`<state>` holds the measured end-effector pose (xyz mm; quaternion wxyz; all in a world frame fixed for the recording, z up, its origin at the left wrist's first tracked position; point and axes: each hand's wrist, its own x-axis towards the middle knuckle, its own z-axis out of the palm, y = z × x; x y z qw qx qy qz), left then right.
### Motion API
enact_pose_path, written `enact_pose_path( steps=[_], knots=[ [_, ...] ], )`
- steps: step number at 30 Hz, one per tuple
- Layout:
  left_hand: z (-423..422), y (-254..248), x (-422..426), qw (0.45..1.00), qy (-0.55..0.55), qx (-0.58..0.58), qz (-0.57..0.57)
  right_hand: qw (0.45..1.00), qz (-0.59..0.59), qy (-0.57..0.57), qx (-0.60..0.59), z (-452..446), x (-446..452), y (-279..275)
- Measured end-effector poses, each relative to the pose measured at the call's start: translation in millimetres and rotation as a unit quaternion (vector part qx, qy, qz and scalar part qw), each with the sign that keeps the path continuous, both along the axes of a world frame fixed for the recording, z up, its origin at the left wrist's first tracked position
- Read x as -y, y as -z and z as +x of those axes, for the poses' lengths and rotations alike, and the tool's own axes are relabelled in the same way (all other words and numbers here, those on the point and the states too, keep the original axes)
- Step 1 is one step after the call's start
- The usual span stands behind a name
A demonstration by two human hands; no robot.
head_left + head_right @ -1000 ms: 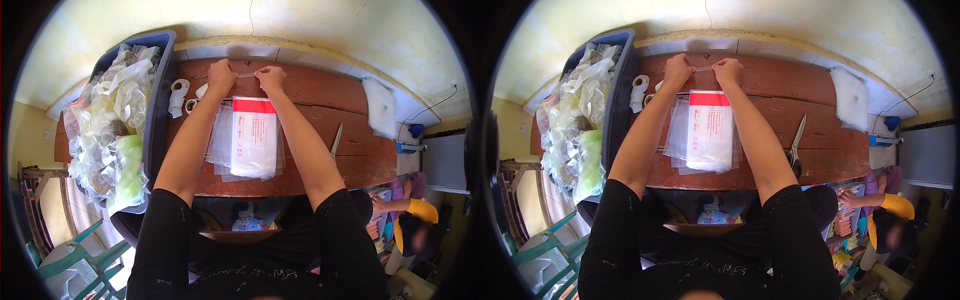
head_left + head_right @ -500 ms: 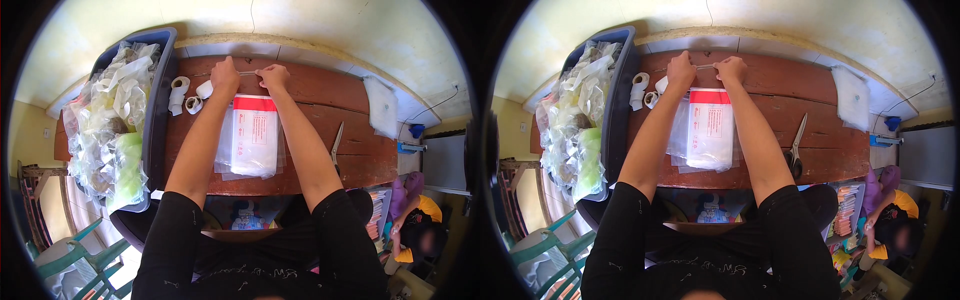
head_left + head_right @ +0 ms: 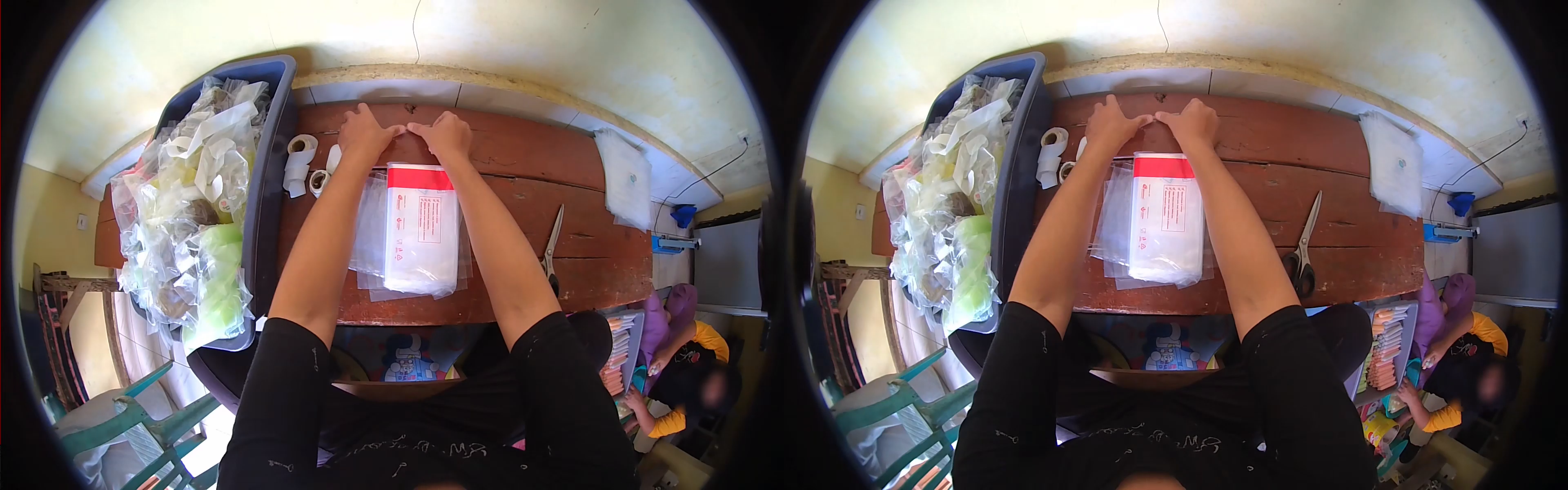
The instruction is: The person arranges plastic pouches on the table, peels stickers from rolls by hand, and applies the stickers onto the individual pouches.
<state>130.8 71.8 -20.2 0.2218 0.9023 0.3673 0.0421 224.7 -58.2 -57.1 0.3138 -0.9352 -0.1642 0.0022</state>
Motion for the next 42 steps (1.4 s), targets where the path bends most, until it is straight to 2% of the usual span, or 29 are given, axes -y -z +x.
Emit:
enact_pose_path(
  steps=[4, 6, 7, 9, 13, 15, 16, 18, 19, 20, 21, 23, 24, 26, 29, 31, 33, 36, 38, 42],
  knots=[
    [3, 7, -2, 1.000, -0.014, 0.011, 0.002, 0.998, -0.057, 0.005, 0.032, -1, -4, -4],
    [0, 18, -11, 1.000, -0.010, 0.026, -0.007, 0.991, 0.024, -0.019, -0.130, 1, 4, -15],
    [-1, 23, -16, 0.999, 0.000, 0.052, -0.009, 0.991, 0.026, -0.019, -0.129, 3, 6, -15],
    [-1, 25, -21, 0.997, 0.007, 0.079, -0.008, 0.964, 0.154, 0.043, -0.211, 5, 7, -11],
    [6, 33, -35, 0.998, 0.047, 0.050, -0.008, 0.950, 0.213, 0.078, -0.216, 11, 9, 8],
    [5, 33, -40, 0.996, 0.075, 0.050, 0.002, 0.908, 0.317, 0.073, -0.266, 14, 16, 11],
    [-1, 21, -37, 0.994, 0.090, 0.063, 0.025, 0.909, 0.315, 0.075, -0.263, 10, 23, 6],
    [-20, 0, -22, 0.990, 0.109, 0.075, 0.045, 0.957, 0.238, 0.035, -0.163, -4, 41, -1],
    [-30, -9, -13, 0.982, 0.121, 0.136, 0.055, 0.958, 0.238, 0.036, -0.159, -9, 49, -3],
    [-43, -17, -2, 0.970, 0.134, 0.194, 0.064, 0.981, 0.189, -0.021, -0.039, -18, 60, -3],
    [-52, -23, 7, 0.969, 0.135, 0.197, 0.066, 0.984, 0.138, -0.078, 0.084, -26, 68, -5],
    [-75, -30, 26, 0.954, 0.194, 0.227, -0.038, 0.980, 0.135, -0.106, 0.105, -47, 86, -14],
    [-88, -34, 37, 0.953, 0.195, 0.228, -0.036, 0.974, 0.133, -0.132, 0.126, -58, 94, -21],
    [-115, -40, 59, 0.926, 0.281, 0.244, -0.064, 0.972, 0.140, -0.149, 0.112, -83, 109, -36],
    [-157, -47, 88, 0.915, 0.320, 0.207, -0.131, 0.968, 0.141, -0.200, 0.055, -122, 134, -59],
    [-181, -31, 98, 0.895, 0.376, 0.213, -0.108, 0.963, 0.135, -0.234, 0.010, -150, 155, -59],
    [-204, -23, 110, 0.899, 0.399, 0.163, -0.083, 0.948, 0.077, -0.301, -0.067, -171, 172, -56],
    [-227, -6, 116, 0.884, 0.442, 0.148, -0.030, 0.933, 0.047, -0.357, -0.008, -194, 183, -40],
    [-231, 7, 113, 0.869, 0.460, 0.181, 0.023, 0.933, 0.039, -0.358, 0.012, -208, 188, -42],
    [-233, 9, 115, 0.868, 0.461, 0.182, 0.034, 0.926, 0.013, -0.372, 0.053, -218, 197, -39]
  ],
)
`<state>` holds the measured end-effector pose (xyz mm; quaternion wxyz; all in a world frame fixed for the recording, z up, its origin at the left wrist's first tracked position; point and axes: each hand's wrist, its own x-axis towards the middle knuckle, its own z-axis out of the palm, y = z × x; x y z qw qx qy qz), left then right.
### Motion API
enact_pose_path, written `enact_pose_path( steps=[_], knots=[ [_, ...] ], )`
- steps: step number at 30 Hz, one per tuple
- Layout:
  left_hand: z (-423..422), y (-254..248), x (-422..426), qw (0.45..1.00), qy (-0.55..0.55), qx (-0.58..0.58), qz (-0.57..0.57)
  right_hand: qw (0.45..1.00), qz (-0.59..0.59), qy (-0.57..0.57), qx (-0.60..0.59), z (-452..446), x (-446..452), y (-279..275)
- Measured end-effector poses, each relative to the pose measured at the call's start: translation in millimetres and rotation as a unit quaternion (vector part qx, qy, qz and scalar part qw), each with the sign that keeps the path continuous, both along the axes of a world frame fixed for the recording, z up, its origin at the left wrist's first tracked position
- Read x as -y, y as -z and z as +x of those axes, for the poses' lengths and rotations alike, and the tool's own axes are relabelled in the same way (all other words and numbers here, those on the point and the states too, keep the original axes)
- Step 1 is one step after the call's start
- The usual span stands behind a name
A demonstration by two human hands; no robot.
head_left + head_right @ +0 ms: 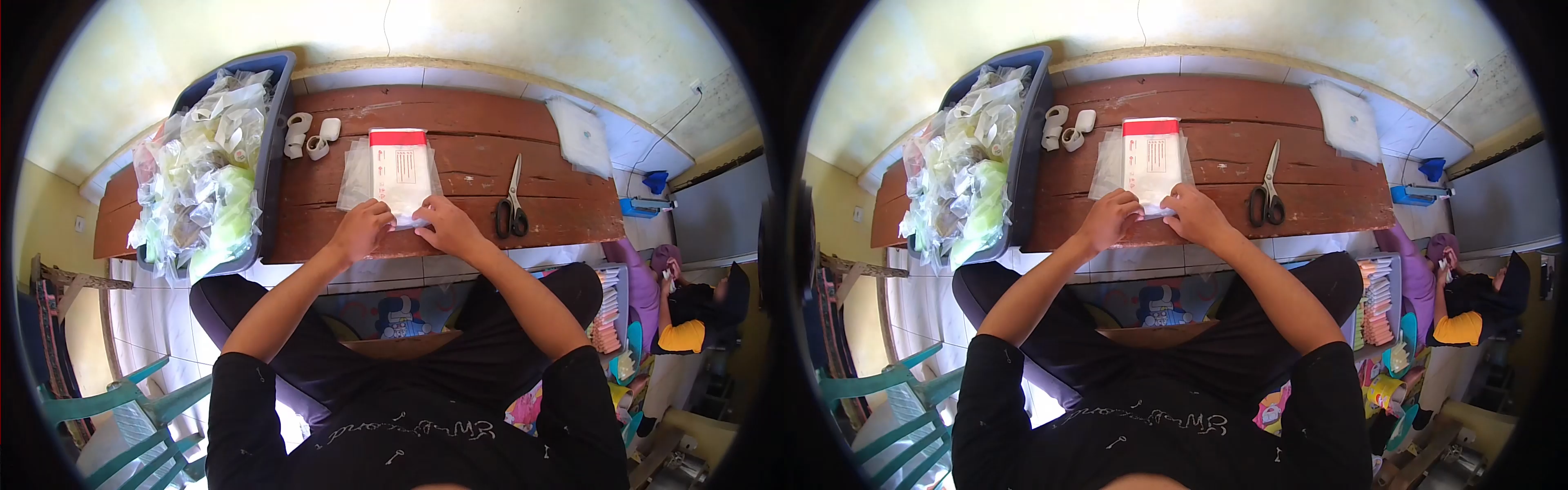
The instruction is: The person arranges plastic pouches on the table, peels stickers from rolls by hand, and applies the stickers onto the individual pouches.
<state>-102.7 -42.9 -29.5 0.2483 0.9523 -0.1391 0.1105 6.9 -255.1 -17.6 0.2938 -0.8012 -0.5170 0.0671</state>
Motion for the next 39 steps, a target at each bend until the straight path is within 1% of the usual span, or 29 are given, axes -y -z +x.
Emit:
enact_pose_path(
  steps=[1, 2, 3, 5, 6, 8, 10, 12, 14, 16, 17, 18, 20, 21, 23, 24, 26, 28, 29, 33, 36, 38, 39],
  knots=[
    [0, 1, 0, 0.999, 0.001, 0.005, -0.036, 0.999, 0.007, -0.010, 0.033, 1, 2, 2],
    [1, 2, 0, 0.997, 0.004, 0.010, -0.072, 0.999, 0.006, -0.006, 0.034, 3, 2, 5],
    [2, 4, 1, 0.997, 0.008, 0.010, -0.074, 0.999, 0.001, -0.005, 0.039, 5, 2, 6],
    [1, 7, 1, 0.987, -0.039, 0.017, -0.153, 0.999, -0.004, -0.003, 0.044, 5, 2, 10],
    [1, 5, 2, 0.987, -0.038, 0.015, -0.153, 0.999, 0.011, 0.001, 0.042, 3, -2, 8],
    [1, 1, 5, 0.982, -0.070, 0.032, -0.173, 0.999, 0.024, 0.008, 0.039, -3, -6, 3],
    [1, -1, 8, 0.980, -0.076, 0.048, -0.180, 0.994, 0.082, 0.053, 0.055, -11, -12, -1],
    [1, -4, 10, 0.977, -0.084, 0.065, -0.185, 0.994, 0.087, 0.053, 0.043, -8, -13, 2],
    [2, -7, 10, 0.975, -0.069, 0.129, -0.166, 0.994, 0.093, 0.053, 0.031, -4, -14, 3],
    [3, -14, 9, 0.974, -0.069, 0.143, -0.160, 0.988, 0.138, 0.055, 0.030, -1, -16, -3],
    [4, -16, 7, 0.973, -0.067, 0.158, -0.154, 0.988, 0.139, 0.053, 0.030, 1, -18, -7],
    [6, -17, 5, 0.973, -0.069, 0.158, -0.152, 0.986, 0.154, 0.051, 0.046, 3, -20, -9],
    [9, -19, -1, 0.981, -0.044, 0.094, -0.163, 0.983, 0.169, 0.048, 0.059, 4, -21, -9],
    [9, -19, -1, 0.981, -0.046, 0.094, -0.161, 0.986, 0.153, 0.026, 0.069, 4, -21, -7],
    [7, -19, 1, 0.971, -0.121, -0.063, -0.198, 0.988, 0.136, 0.002, 0.078, 4, -23, -3],
    [7, -16, -1, 0.970, -0.124, -0.063, -0.198, 0.988, 0.126, -0.018, 0.087, 2, -24, -1],
    [6, -7, -2, 0.997, -0.058, -0.014, -0.049, 0.988, 0.115, -0.037, 0.094, -1, -23, 4],
    [7, -12, 1, 0.998, -0.046, -0.019, -0.038, 0.992, 0.069, -0.068, 0.081, -5, -21, 2],
    [7, -13, 2, 0.999, -0.035, -0.025, -0.026, 0.992, 0.068, -0.068, 0.079, -6, -21, 2],
    [10, -2, 4, 0.996, -0.056, -0.048, -0.052, 0.996, 0.045, -0.054, 0.061, -9, -20, 2],
    [10, -2, 5, 0.995, -0.064, -0.042, -0.068, 0.995, 0.029, -0.062, 0.070, -8, -19, -1],
    [10, -2, 7, 0.989, -0.093, -0.005, -0.116, 0.995, 0.020, -0.063, 0.078, -9, -18, -3],
    [10, -4, 8, 0.989, -0.093, -0.005, -0.115, 0.996, -0.009, -0.046, 0.075, -11, -18, -4]
  ],
)
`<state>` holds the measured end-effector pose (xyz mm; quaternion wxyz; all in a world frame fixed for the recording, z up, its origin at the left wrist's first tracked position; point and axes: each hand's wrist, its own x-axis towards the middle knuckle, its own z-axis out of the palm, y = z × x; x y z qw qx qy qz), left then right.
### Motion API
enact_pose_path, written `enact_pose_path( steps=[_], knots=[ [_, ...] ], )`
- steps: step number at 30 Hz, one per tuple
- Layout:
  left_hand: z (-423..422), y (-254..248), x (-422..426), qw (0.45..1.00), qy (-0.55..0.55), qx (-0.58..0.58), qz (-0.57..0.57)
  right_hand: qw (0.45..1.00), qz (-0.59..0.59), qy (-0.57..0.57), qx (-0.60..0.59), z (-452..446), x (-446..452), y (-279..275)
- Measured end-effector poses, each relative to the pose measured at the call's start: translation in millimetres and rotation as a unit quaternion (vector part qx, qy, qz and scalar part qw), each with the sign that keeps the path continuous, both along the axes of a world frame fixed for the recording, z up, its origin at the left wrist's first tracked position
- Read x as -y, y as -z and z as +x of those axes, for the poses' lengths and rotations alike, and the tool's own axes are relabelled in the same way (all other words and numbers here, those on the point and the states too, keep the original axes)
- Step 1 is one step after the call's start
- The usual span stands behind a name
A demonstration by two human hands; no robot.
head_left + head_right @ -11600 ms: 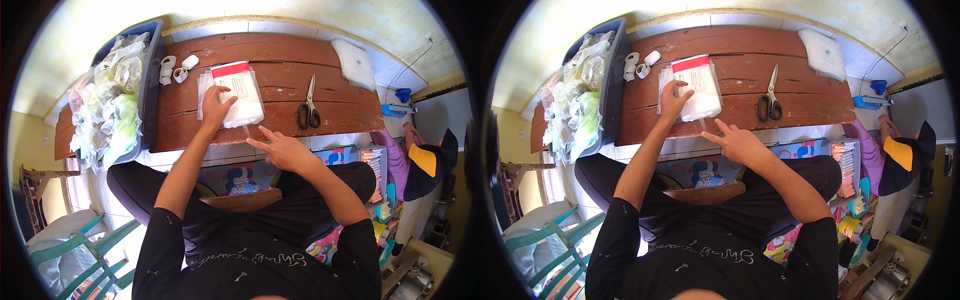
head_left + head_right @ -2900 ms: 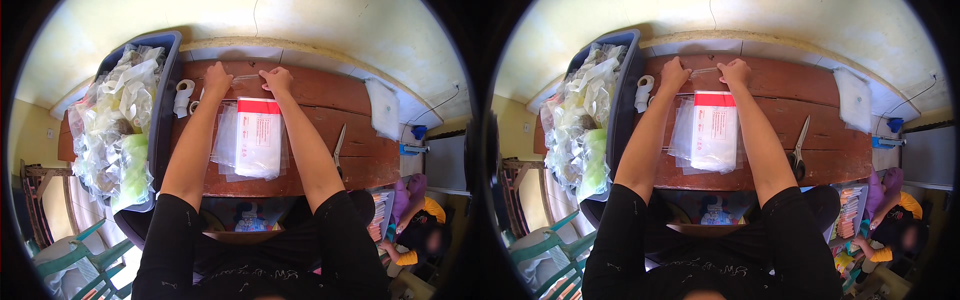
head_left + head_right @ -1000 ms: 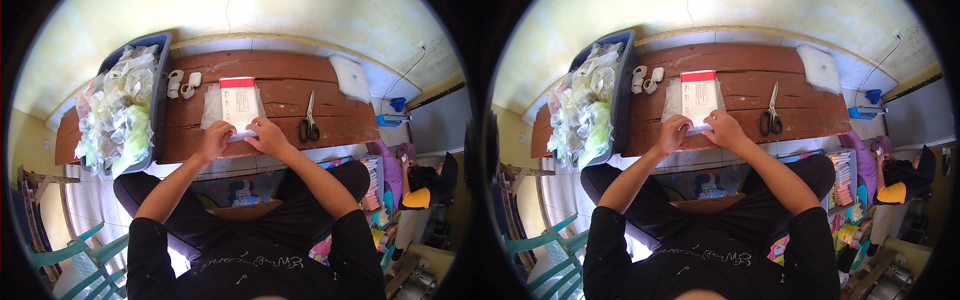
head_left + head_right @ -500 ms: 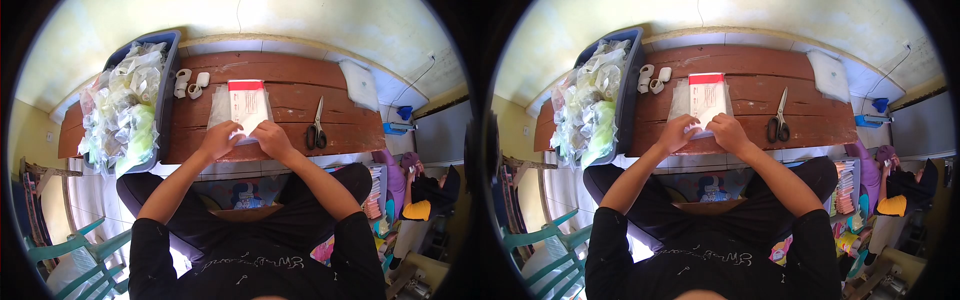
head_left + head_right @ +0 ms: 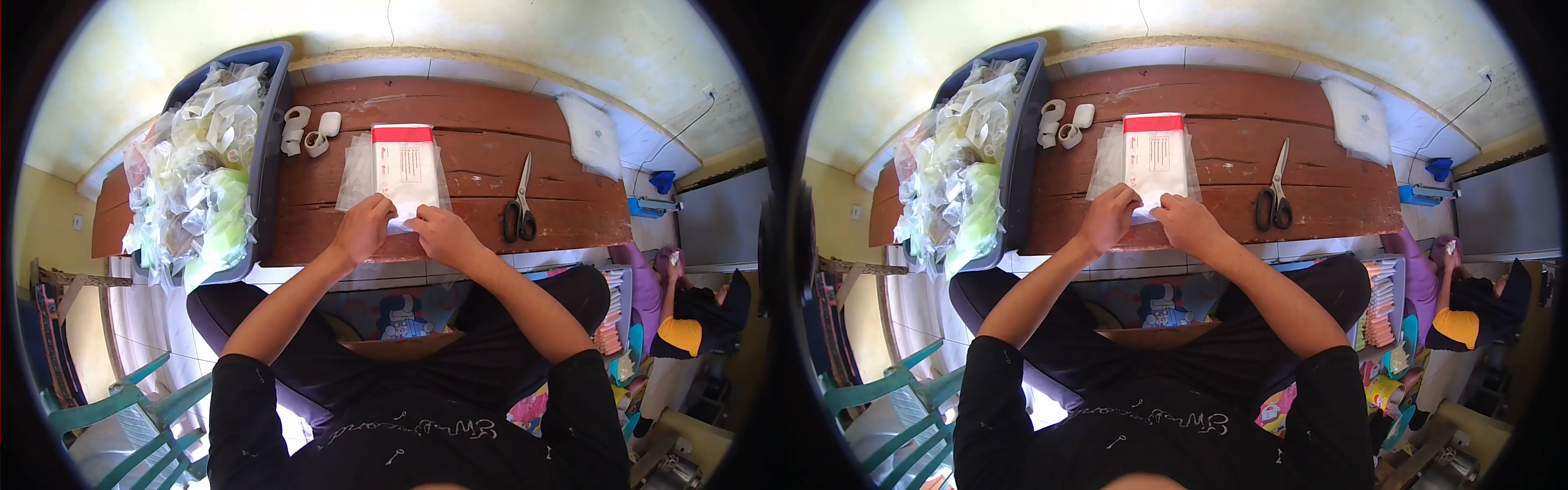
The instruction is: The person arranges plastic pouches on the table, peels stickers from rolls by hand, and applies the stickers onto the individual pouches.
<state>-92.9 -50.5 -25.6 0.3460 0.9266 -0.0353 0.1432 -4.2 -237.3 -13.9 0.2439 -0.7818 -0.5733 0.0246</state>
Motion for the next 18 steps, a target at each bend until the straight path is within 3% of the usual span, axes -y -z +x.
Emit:
enact_pose_path(
  steps=[5, 11, 18],
  knots=[
    [0, -9, 4, 0.997, -0.034, 0.073, -0.019, 0.998, -0.042, 0.036, 0.005, -3, 2, -10],
    [-1, -14, 7, 0.980, -0.022, 0.196, -0.026, 0.994, 0.039, 0.101, -0.008, -4, -3, -20],
    [-3, -18, 9, 0.973, -0.008, 0.229, -0.012, 0.987, 0.112, 0.114, 0.026, -1, -9, -19]
  ],
)
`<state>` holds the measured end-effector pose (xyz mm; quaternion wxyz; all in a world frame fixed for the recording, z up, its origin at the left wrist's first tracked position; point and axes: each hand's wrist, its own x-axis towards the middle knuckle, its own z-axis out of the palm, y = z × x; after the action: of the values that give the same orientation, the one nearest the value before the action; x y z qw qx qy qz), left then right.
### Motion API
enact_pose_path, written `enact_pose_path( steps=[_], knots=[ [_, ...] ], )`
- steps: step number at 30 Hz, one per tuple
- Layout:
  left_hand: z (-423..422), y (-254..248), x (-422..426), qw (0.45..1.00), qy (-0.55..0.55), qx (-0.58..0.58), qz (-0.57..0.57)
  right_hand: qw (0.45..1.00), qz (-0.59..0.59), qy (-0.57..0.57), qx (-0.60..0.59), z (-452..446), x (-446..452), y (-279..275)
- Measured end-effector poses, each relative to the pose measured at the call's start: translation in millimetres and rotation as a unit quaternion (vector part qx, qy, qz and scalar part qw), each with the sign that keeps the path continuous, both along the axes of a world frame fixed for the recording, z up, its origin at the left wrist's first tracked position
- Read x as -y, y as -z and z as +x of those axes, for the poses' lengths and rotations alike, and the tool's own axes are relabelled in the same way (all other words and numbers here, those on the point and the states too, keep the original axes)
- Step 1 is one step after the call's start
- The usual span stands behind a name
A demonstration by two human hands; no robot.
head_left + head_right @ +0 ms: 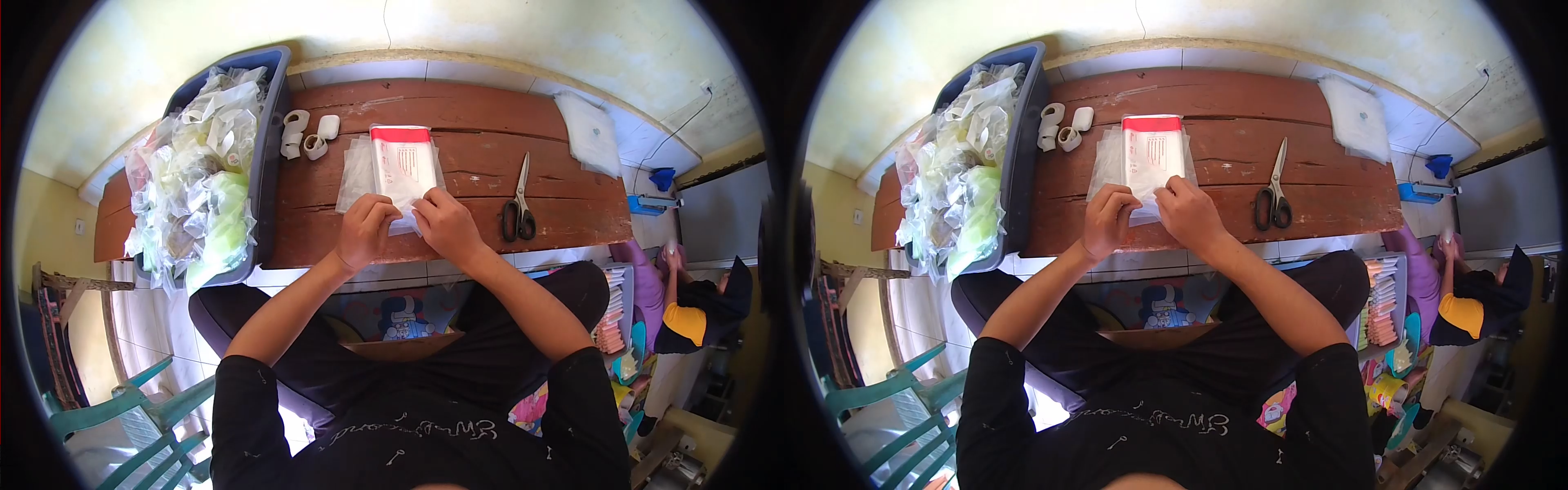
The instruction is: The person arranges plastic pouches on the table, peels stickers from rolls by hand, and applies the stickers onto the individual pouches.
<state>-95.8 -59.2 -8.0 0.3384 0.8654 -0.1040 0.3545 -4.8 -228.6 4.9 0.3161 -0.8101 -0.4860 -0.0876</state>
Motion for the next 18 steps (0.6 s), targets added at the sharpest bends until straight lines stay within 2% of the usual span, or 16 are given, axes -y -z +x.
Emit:
enact_pose_path(
  steps=[2, 4, 6, 7, 8, 11, 13, 18],
  knots=[
    [0, 2, 1, 1.000, 0.007, -0.011, -0.013, 1.000, -0.003, -0.007, 0.015, 3, 1, 7],
    [2, -3, 3, 0.999, 0.020, -0.033, -0.006, 0.994, -0.046, -0.006, 0.097, 6, 2, 16],
    [3, 0, 3, 0.998, 0.033, -0.055, 0.000, 0.994, -0.077, -0.008, 0.070, 6, 3, 23],
    [3, 6, 2, 0.994, 0.028, -0.106, 0.009, 0.993, -0.108, -0.010, 0.044, 5, 3, 25],
    [3, 11, 1, 0.987, 0.022, -0.156, 0.018, 0.993, -0.109, -0.011, 0.044, 5, 3, 27],
    [-2, 8, 2, 0.979, 0.006, -0.202, 0.035, 0.994, -0.100, -0.017, 0.041, 2, 1, 22],
    [-1, 9, 3, 0.979, 0.010, -0.197, 0.056, 0.996, -0.064, -0.032, 0.055, 0, 0, 19],
    [1, 19, 2, 0.974, 0.015, -0.201, 0.098, 0.993, -0.079, -0.048, 0.066, 3, 0, 30]
  ],
)
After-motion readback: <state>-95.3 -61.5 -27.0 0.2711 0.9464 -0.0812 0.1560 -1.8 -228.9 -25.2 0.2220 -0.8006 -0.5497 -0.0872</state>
